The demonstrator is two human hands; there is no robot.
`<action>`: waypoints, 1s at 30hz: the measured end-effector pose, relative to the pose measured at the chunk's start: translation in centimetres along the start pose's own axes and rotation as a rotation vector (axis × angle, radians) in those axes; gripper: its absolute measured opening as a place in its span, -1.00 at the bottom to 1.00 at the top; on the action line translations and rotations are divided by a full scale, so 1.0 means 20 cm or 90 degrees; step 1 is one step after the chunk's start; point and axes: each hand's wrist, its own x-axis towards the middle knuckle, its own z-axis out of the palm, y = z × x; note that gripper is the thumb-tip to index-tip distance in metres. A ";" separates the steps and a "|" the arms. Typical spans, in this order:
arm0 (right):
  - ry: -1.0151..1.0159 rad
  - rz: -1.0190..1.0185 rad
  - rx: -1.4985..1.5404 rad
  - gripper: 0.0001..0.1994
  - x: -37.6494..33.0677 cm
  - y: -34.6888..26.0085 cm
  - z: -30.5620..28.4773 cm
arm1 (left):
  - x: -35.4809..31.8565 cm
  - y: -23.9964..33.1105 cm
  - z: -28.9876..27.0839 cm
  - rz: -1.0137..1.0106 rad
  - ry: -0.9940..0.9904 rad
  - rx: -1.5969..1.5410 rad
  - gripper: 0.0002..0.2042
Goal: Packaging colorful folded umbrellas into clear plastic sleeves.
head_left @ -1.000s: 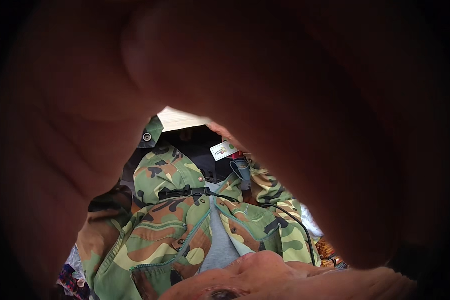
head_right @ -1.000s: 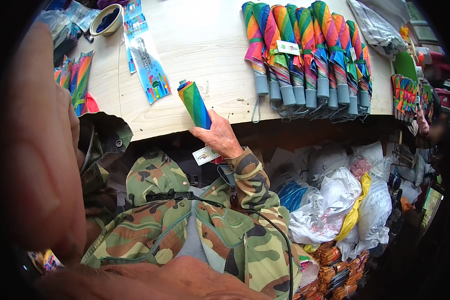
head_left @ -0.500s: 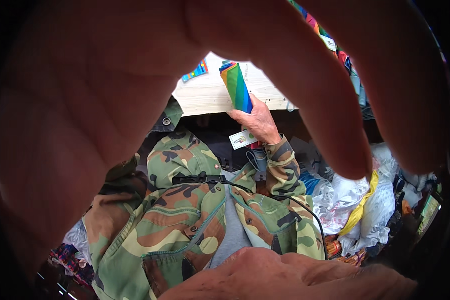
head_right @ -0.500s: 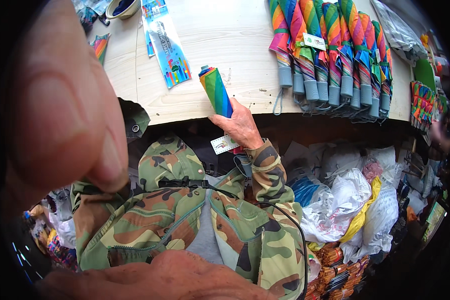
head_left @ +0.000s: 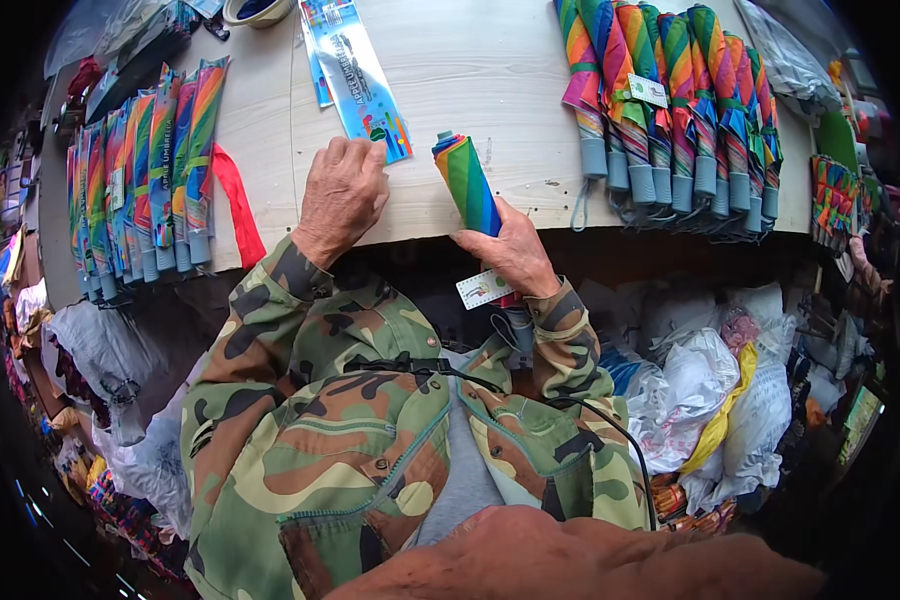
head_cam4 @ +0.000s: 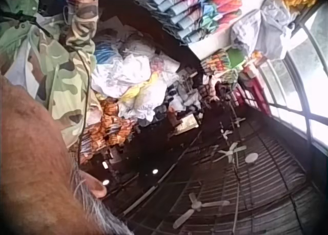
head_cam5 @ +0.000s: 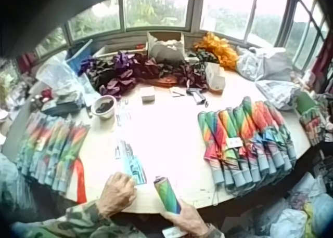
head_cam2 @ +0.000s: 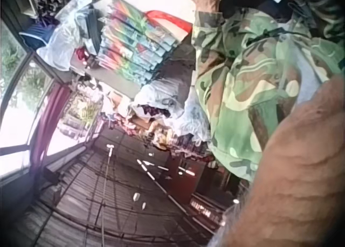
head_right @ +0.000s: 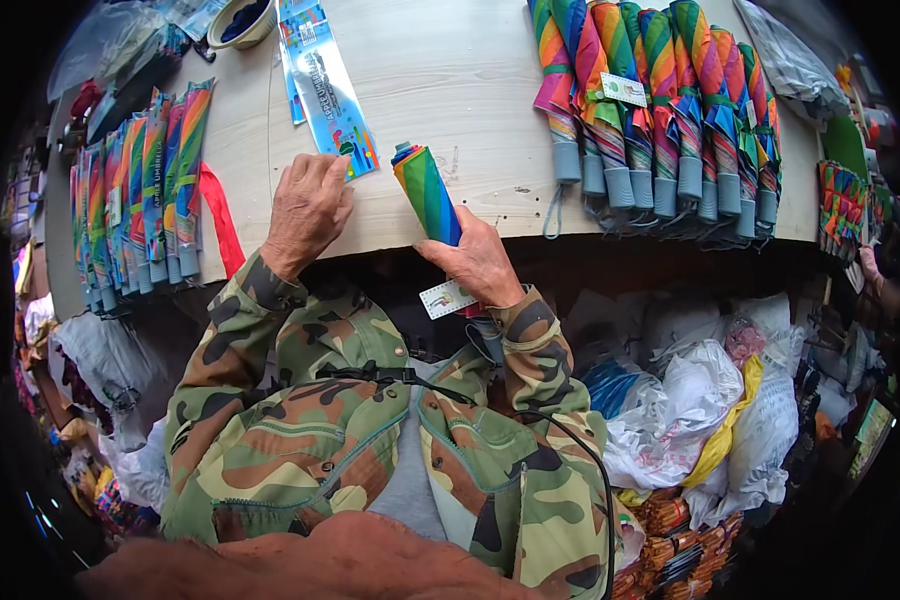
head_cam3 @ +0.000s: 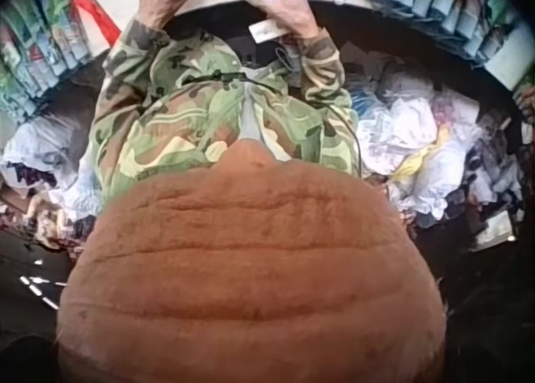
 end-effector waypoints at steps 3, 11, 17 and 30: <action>-0.006 0.052 0.005 -0.41 -0.01 -0.03 -0.01 | -0.02 -0.06 0.14 0.038 0.014 0.052 -0.62; 0.006 0.019 0.011 -0.40 0.00 0.02 0.01 | 0.00 -0.07 0.18 0.020 0.059 0.019 -0.80; 0.014 0.010 0.011 -0.40 -0.01 0.01 0.02 | 0.02 -0.05 0.18 -0.013 0.090 -0.011 -0.77; 0.022 -0.016 -0.038 -0.42 -0.07 -0.07 0.00 | -0.02 0.04 0.18 -0.008 0.107 -0.029 -0.81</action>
